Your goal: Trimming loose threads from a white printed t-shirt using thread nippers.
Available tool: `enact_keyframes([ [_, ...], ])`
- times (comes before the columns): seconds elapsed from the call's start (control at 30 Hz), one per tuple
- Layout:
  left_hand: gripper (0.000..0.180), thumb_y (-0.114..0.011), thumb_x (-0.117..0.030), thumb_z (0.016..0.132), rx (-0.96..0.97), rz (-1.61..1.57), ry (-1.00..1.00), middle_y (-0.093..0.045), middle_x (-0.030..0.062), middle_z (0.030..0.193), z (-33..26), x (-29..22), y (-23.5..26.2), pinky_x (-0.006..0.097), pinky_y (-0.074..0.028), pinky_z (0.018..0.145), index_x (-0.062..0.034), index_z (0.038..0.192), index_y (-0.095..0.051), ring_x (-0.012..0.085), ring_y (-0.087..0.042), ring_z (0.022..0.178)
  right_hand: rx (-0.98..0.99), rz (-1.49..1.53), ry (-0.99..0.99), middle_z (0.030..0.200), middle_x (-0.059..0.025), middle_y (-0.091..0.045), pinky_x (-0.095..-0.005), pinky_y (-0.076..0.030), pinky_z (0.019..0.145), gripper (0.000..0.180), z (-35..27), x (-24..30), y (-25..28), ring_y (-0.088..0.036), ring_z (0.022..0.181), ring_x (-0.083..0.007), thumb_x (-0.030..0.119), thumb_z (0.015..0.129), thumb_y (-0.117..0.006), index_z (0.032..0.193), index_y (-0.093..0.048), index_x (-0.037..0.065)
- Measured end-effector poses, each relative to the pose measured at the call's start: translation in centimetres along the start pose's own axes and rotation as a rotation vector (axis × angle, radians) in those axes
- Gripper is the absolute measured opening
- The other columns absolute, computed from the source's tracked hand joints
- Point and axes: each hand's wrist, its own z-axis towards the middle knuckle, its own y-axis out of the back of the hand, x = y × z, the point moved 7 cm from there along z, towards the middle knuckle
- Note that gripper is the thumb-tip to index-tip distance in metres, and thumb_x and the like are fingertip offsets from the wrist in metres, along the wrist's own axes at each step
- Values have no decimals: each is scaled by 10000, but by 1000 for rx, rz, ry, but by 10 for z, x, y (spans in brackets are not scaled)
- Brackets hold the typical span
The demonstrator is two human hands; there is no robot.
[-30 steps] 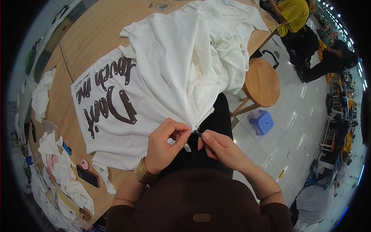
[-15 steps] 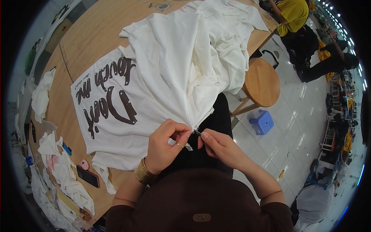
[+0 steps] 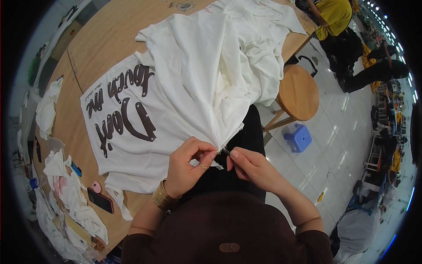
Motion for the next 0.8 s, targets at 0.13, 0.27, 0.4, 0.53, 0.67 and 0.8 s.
enact_keyframes([
  [0.13,88,-626,6,769,-2,15,-22,-552,52,751,0,-2,1,213,-454,578,-4,855,-608,103,-561,624,6,-25,-42,538,26,-344,-217,-305,483,363,-1,-4,-1,-333,509,-49,319,959,-352,784,-506,41],
  [0.27,92,-623,9,768,4,38,-32,-552,52,753,0,-4,2,213,-455,577,-4,858,-609,105,-563,625,14,-71,-15,545,31,-351,-196,-287,474,377,-1,-1,-2,-319,503,-43,323,967,-316,807,-519,48],
  [0.4,92,-621,10,767,-2,52,-58,-553,53,753,-1,-6,3,214,-454,570,-4,857,-610,107,-559,616,5,-69,-41,550,10,-362,-232,-330,507,356,0,-1,-2,-354,525,-63,315,956,-358,798,-512,36],
  [0.53,89,-621,4,768,-7,57,-78,-554,54,752,0,-6,4,214,-453,567,-5,856,-610,106,-557,610,-2,-95,-6,550,19,-358,-218,-315,493,359,1,3,-2,-342,515,-56,311,961,-341,802,-511,37],
  [0.67,86,-622,1,769,-4,55,-59,-553,53,751,-1,-7,4,214,-452,565,-5,853,-611,106,-556,610,-4,-103,17,540,33,-335,-204,-288,471,360,1,4,-3,-316,500,-46,307,966,-326,801,-508,43],
  [0.8,81,-622,-1,770,1,52,-54,-553,52,748,-1,-6,4,214,-452,565,-6,850,-613,104,-555,610,-10,-119,13,542,32,-334,-205,-288,471,355,0,4,-2,-315,502,-46,303,966,-328,801,-507,45],
])
